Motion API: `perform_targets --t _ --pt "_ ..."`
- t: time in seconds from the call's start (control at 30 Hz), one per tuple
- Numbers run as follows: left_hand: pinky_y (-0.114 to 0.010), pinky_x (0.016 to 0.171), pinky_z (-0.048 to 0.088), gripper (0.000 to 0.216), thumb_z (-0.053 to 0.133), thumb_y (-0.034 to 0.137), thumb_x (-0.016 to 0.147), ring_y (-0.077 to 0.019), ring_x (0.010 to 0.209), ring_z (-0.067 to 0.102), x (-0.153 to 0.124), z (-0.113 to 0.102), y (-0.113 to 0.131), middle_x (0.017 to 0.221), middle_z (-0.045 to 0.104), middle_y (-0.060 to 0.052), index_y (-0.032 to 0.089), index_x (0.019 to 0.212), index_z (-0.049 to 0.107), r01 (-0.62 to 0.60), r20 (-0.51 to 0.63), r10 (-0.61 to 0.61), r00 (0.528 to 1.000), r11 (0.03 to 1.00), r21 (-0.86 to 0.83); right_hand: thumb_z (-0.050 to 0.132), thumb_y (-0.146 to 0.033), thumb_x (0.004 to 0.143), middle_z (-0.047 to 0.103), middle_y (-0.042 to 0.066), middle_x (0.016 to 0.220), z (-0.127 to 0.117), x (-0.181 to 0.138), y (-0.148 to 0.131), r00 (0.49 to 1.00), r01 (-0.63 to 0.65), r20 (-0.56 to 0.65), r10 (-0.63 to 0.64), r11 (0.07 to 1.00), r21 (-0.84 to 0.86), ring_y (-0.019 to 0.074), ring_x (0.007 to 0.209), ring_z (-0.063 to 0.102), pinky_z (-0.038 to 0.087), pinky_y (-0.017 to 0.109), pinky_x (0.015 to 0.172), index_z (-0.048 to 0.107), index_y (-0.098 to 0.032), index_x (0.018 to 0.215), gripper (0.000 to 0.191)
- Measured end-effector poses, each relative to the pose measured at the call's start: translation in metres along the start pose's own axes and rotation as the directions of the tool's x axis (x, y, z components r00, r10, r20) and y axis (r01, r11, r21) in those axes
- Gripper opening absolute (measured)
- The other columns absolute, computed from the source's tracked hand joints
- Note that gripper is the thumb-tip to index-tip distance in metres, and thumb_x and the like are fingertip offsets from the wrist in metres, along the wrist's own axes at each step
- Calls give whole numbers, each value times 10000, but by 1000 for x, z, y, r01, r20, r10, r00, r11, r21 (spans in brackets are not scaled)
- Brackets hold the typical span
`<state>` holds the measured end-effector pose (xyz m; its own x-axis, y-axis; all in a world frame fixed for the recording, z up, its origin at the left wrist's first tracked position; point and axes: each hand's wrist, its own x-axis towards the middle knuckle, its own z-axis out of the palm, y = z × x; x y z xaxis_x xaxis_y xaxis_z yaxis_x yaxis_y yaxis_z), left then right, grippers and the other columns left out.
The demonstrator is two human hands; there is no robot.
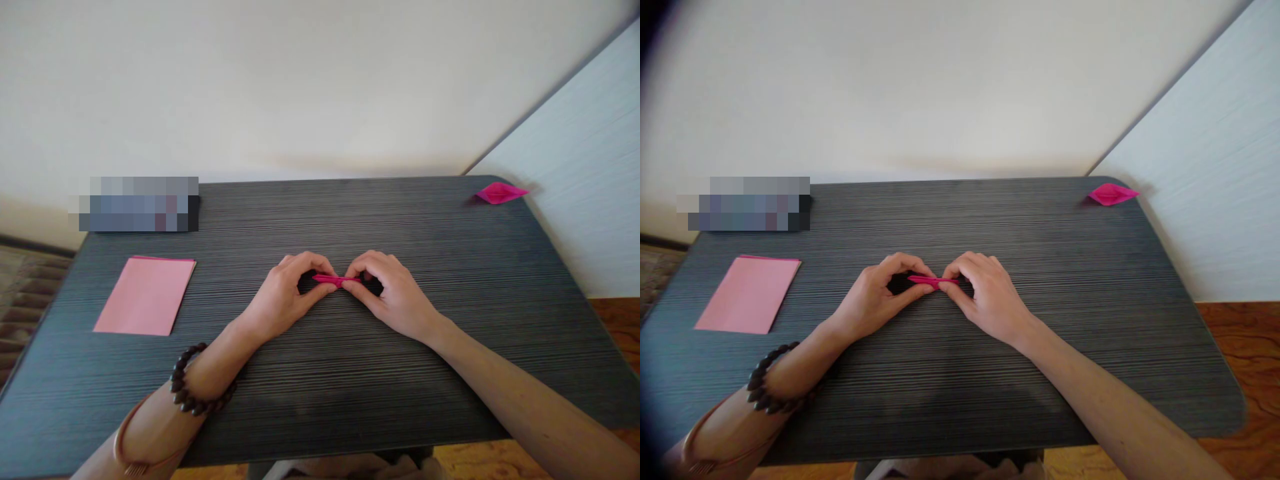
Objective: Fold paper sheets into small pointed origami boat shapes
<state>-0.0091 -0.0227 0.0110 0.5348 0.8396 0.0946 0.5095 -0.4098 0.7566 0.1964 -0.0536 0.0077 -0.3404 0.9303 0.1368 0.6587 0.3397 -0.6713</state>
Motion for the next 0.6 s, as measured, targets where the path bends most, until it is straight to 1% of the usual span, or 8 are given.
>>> perform_targets --t 0.07,0.1,0.17,0.23,0.33,0.43,0.5,0.6 --pt "-294 829 478 213 642 277 820 -144 870 645 -1 0 1 941 701 -6 200 1005 570 60 -21 -63 998 991 -121 550 -341 885 620 -5 779 -2 0 0 999 -30 -11 31 995 97 131 709 536 380 299 714 602 -210 850 145" --pt "-285 820 487 245 657 294 807 -143 859 655 -1 0 1 933 709 -2 199 1018 574 83 -22 -87 996 985 -151 563 -353 876 613 -13 747 -3 0 1 999 -47 -18 50 989 141 121 673 528 384 287 690 608 -210 842 154" --pt "-284 818 493 278 686 330 779 -149 843 664 -1 0 3 917 718 4 202 1011 606 108 -9 -111 994 981 -161 588 -372 856 600 -22 706 -5 -1 1 996 -73 -41 83 975 212 108 620 507 381 264 628 622 -208 835 169" --pt "-287 812 497 262 692 347 770 -156 840 666 -1 0 5 919 719 6 208 986 641 118 12 -117 993 979 -165 605 -384 840 594 -27 680 -5 -1 2 992 -88 -64 107 964 252 100 587 489 366 250 576 635 -207 830 179" --pt "-291 801 498 190 653 326 807 -159 839 663 0 -1 7 911 720 2 211 957 675 129 42 -123 992 971 -200 592 -395 847 606 -21 675 -4 0 1 991 -89 -71 109 965 245 101 583 495 367 251 573 644 -198 816 206" --pt "-298 804 494 172 633 308 825 -162 844 652 1 -1 7 913 715 -13 202 946 695 138 64 -127 990 966 -218 525 -372 893 629 -2 702 -3 1 0 998 -42 -40 50 983 179 117 634 529 387 274 643 647 -189 793 241" --pt "-300 794 486 157 631 316 825 -163 837 641 1 -2 7 903 711 -16 207 903 711 127 73 -115 991 973 -191 497 -348 912 632 1 707 -4 1 0 1000 -1 -17 4 989 147 124 659 539 384 285 675 652 -190 784 255" --pt "-293 783 464 144 622 324 831 -153 813 622 1 -2 8 869 705 -4 227 832 728 97 84 -86 993 987 -131 496 -337 918 634 -4 697 -6 1 1 1000 26 7 -27 991 134 122 658 542 372 287 688 663 -196 784 256"
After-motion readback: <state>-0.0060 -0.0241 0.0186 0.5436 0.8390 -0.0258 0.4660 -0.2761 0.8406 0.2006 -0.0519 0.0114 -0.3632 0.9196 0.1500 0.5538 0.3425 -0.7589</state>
